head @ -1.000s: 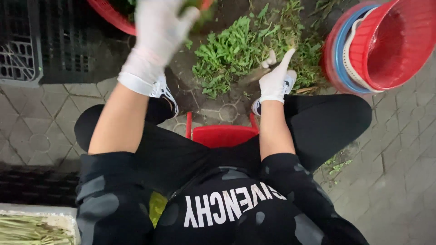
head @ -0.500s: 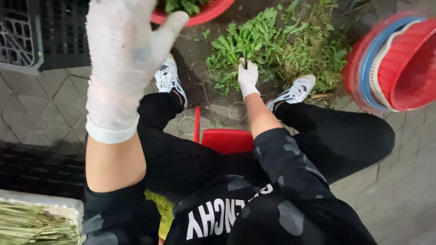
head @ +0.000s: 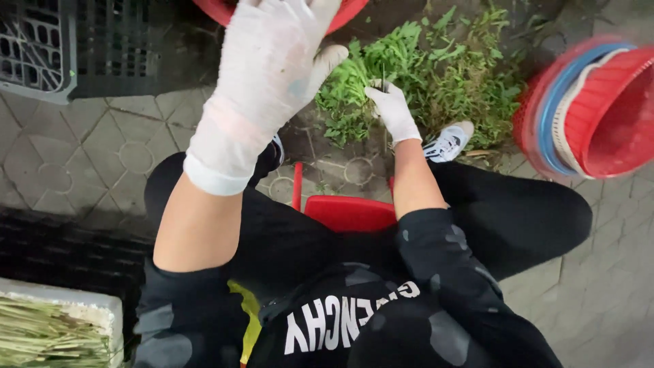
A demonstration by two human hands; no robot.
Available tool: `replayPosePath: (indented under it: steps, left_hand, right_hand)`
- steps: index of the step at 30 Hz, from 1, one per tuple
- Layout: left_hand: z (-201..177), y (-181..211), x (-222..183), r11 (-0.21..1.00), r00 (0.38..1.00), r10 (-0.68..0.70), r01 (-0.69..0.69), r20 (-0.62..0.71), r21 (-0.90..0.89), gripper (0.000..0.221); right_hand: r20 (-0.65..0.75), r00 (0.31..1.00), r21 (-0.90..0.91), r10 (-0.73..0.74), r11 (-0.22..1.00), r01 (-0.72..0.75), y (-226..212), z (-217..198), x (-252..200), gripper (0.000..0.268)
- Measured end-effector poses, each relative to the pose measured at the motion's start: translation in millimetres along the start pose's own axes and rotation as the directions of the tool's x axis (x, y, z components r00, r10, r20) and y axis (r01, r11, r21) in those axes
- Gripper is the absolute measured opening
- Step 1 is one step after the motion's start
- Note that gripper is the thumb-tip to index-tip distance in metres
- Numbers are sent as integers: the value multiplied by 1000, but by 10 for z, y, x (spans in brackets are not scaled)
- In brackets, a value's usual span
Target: Sorting and cleaning green herbs by trimming the stems with a knife and placing them into a collection basket.
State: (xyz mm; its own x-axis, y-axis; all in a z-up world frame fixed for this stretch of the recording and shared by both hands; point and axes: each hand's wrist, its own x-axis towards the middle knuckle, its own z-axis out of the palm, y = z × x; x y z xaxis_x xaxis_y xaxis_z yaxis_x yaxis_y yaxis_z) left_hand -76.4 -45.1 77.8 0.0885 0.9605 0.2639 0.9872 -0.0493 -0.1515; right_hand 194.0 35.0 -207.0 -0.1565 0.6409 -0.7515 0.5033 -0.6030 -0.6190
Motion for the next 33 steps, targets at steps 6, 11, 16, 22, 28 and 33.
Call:
replayPosePath:
  steps: [6,11,16,22,28,33]
  left_hand:
    - [529,695,120,978,937,194,-163,291,-129,25]
    - [1075,1082,122,918,801,357,-205,480,-341,33]
    - [986,1116,31,923,793,385,-330,471,-199,33]
    - [970,1058,-77,937,752,338,-325,566,-128,23]
    - [977,678,-181,837,841,184,138,509,-530,27]
    - [325,603,-90,500,802,72,486,593,-717,21]
  right_hand:
    - [243,948,-90,-206,968,233,-485,-549,-716,14]
    - [172,935,-232,-311,910,345,-1020,-757,-1671,28]
    - [215,884,-418,-415,779,468,-911,-663,-1794,47]
    - [38,840,-610,-541,653,449,-237,-290,-1084,50]
    - [-17,957,-357,-291,896,266,-141,-250,-1185,66]
    - [-25,1000,-139,-17,990,13,-360,-296,-1423,121]
